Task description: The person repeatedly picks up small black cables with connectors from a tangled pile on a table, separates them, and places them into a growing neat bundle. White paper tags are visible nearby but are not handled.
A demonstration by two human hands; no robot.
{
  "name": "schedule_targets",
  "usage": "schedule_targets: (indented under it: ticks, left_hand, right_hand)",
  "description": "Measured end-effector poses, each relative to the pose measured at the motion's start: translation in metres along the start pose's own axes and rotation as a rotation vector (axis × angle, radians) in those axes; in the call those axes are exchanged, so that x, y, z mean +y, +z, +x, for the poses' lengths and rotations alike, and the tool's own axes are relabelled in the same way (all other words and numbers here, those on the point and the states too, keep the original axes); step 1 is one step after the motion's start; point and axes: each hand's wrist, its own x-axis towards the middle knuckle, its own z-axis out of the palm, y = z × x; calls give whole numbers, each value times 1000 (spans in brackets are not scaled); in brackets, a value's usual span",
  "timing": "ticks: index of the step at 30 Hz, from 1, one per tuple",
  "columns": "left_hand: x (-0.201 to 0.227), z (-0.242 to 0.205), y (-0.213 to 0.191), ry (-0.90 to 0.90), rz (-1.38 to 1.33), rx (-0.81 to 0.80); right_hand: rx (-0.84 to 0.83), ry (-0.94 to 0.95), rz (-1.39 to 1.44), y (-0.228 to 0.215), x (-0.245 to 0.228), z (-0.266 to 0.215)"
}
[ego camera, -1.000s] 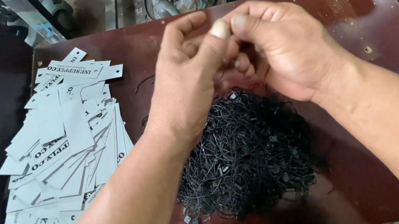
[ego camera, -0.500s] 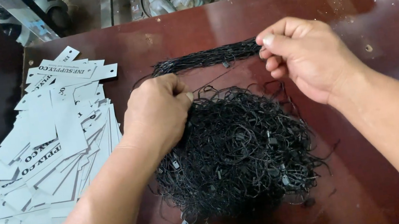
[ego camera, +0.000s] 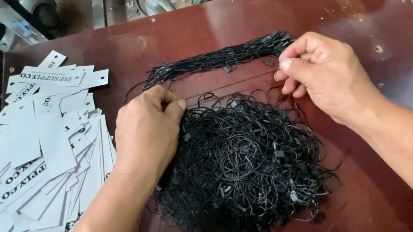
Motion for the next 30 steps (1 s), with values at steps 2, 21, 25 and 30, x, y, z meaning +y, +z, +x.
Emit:
schedule_targets:
  ticks: [2, 21, 25, 30]
  left_hand:
    - [-3, 7, 2, 2, -45, 58]
    - [7, 50, 6, 23, -159, 181]
    - [6, 50, 6, 25, -162, 197]
    - [9, 44, 3, 32, -174, 194]
  right_hand:
    - [44, -12, -100, -1, 0, 0]
    - [241, -184, -127, -8, 36, 55]
    - [236, -171, -134, -3, 30, 52]
    - [270, -197, -190, -2, 32, 54]
